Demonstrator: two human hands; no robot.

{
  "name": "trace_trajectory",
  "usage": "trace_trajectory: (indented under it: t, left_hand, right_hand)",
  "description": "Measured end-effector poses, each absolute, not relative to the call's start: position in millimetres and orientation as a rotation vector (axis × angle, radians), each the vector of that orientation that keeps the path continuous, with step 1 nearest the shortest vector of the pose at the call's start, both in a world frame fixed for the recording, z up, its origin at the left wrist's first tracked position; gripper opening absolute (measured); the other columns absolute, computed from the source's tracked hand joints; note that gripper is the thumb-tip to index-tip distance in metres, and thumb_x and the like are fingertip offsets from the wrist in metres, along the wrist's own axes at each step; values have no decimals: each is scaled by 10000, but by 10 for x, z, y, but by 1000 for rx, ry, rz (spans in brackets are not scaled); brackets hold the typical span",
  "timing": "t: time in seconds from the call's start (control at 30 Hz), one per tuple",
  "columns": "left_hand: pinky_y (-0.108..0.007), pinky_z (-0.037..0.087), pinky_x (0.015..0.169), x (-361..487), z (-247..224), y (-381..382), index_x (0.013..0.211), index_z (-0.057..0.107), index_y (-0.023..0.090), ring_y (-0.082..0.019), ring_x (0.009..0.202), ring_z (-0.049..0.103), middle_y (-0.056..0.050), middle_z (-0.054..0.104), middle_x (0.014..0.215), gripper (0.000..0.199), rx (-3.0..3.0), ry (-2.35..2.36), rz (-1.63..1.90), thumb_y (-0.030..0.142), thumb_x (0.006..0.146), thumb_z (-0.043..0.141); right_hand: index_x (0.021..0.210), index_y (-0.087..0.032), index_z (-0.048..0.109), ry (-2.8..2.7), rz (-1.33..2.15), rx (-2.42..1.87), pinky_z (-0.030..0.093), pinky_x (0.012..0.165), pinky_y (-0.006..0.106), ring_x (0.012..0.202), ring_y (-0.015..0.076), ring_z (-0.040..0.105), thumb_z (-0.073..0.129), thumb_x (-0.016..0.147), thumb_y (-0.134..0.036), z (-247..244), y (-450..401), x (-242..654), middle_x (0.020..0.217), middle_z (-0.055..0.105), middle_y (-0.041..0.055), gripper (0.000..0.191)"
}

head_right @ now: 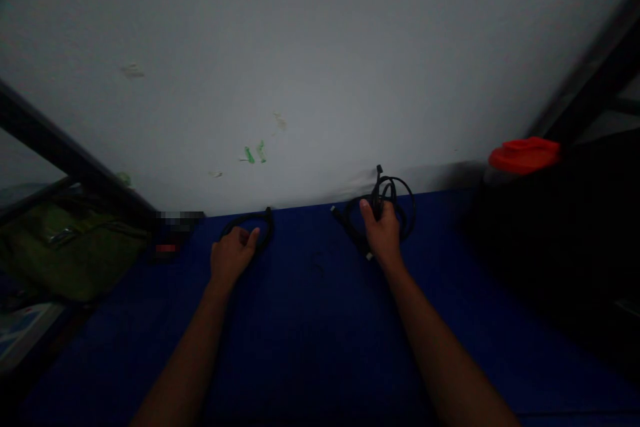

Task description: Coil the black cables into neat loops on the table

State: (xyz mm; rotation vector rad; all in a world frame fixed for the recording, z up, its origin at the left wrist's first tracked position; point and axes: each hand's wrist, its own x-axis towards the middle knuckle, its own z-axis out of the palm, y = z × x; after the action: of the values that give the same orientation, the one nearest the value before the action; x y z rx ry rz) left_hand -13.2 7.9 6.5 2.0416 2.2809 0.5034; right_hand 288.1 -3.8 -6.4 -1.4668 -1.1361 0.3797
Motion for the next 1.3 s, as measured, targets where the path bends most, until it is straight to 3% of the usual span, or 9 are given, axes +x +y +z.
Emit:
trace_trajectory:
  t: [0.23, 0.47, 0.57, 0.67, 0.77, 0.87, 0.93, 1.1, 1.3]
  left_hand:
    - [-306, 418, 734, 194, 38, -91, 796, 542, 176, -193, 760, 577, -67, 623, 792, 330, 1917, 1599, 1099, 491, 805, 445]
    - [-285, 440, 639, 458, 146, -277, 941, 547, 153, -169, 718, 581, -66, 631, 839, 542, 1019, 803, 1288, 597, 635, 602]
    - [-238, 416, 543, 434, 211, -266, 714, 531, 157, -75, 483, 473, 41, 498, 553, 306, 749, 799, 1268, 437, 677, 648]
    - [-207, 358, 449, 396, 228, -244, 493, 341, 175, -28, 349, 260, 102, 243, 397, 393, 719, 819, 1150, 291, 691, 661]
    - [-211, 355, 431, 363, 232, -228, 460, 271, 190, -26, 324, 190, 109, 176, 368, 439, 715, 862, 1042, 268, 706, 626]
    - [-221, 384, 447, 333, 231, -211, 429, 239, 196, -28, 308, 216, 102, 187, 345, 433, 686, 928, 973, 244, 682, 586]
    - [-228, 399, 459, 323, 210, -200, 421, 277, 192, -38, 314, 284, 94, 237, 341, 367, 672, 951, 960, 209, 639, 572]
    - [-236, 428, 517, 330, 118, -183, 566, 515, 145, -115, 503, 547, 18, 548, 491, 73, 888, 1075, 1050, 178, 592, 575]
    - [-276, 472, 623, 342, 65, -152, 1023, 522, 153, -157, 714, 607, -76, 636, 962, 467, 926, 1083, 1150, 154, 561, 594]
  right_hand:
    - [901, -139, 585, -1538, -70, -1705, 341, 548, 278, 596, 216, 564, 359, 875, -445, 15, -172, 2719, 668, 622, 96, 380]
    - [952, -208, 618, -2276, -190, -1030, 290, 541, 275, 573, 149, 486, 414, 866, -167, -8, -457, 2171, 594, 598, 39, 225]
    - [929, -207, 620, -2383, -208, -888, 298, 535, 280, 573, 154, 465, 421, 862, -161, -26, -501, 2045, 579, 586, 29, 214]
    - [876, -192, 630, -2393, -243, -903, 358, 625, 298, 638, 169, 507, 419, 859, -133, -50, -475, 2049, 619, 613, 48, 219]
    - [893, -216, 626, -2288, -191, -958, 352, 845, 361, 899, 201, 556, 434, 859, -125, -62, -423, 2133, 884, 672, 74, 216]
    - [829, -248, 621, -2126, -108, -1049, 273, 961, 421, 1127, 221, 482, 490, 860, -211, -43, -382, 2230, 1139, 616, 42, 140]
    - [727, -235, 609, -2101, -9, -1034, 278, 960, 429, 1147, 230, 477, 524, 843, -249, -25, -373, 2275, 1144, 618, 37, 145]
    - [611, -230, 565, -2121, 100, -982, 348, 874, 417, 1057, 229, 538, 479, 846, -231, -56, -401, 2274, 767, 675, 49, 250]
    - [538, -211, 469, -2101, 61, -950, 363, 725, 357, 634, 159, 517, 432, 850, -210, -112, -389, 2223, 585, 543, 23, 314]
